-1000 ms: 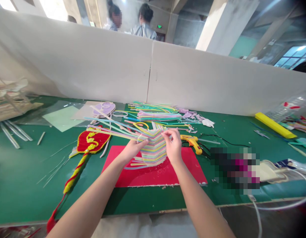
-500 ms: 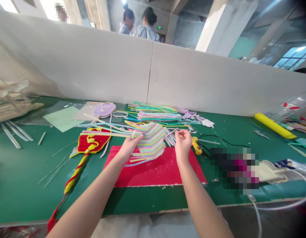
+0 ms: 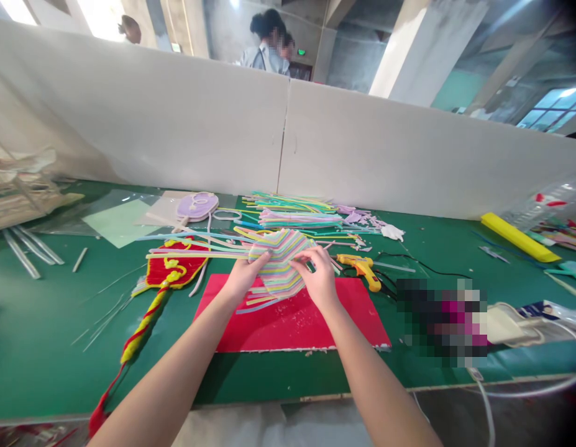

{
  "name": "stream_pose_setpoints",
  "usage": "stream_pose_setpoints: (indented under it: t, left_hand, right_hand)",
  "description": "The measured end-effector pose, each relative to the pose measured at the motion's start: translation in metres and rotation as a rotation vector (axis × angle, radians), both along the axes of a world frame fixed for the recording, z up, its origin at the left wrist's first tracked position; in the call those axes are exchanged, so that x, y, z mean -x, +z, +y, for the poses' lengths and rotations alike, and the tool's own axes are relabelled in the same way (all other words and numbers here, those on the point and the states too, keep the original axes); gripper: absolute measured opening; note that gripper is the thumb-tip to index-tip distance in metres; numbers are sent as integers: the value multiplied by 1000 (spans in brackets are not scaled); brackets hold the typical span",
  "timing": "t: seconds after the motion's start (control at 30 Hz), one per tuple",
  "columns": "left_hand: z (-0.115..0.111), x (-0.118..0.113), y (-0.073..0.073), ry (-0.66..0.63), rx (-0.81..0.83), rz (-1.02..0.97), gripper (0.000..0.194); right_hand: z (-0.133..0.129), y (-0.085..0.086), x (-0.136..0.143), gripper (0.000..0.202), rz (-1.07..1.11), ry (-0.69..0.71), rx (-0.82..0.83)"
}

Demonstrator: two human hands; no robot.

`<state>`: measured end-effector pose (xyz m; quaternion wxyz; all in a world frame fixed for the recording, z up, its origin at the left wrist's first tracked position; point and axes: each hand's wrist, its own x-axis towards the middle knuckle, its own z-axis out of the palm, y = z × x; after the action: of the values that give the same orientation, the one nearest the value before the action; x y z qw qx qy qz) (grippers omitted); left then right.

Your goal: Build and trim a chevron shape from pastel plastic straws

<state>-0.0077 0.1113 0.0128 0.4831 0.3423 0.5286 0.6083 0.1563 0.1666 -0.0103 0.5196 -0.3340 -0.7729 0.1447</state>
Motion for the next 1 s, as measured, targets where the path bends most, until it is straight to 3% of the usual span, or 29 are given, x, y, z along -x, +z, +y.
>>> stream_pose_setpoints:
  t: [0.3, 0.53, 0.63, 0.8, 1.0]
  left_hand:
    - [3, 2, -5, -4, -22, -13, 58]
    - [2, 1, -5, -16, -18, -60, 59]
    - [2, 1, -5, -26, -16, -73, 64]
    - [3, 1, -4, -18, -10, -81, 60]
    - [2, 2, -3, -23, -14, -88, 58]
  right_hand:
    - [5, -6, -1, 13, 8, -25, 6]
    - [34, -14, -24, 26, 610, -156, 339]
    - [41, -16, -29, 30, 740, -157, 411]
    - [41, -16, -26, 29, 781, -133, 439]
    - [38, -15, -27, 24, 689, -152, 359]
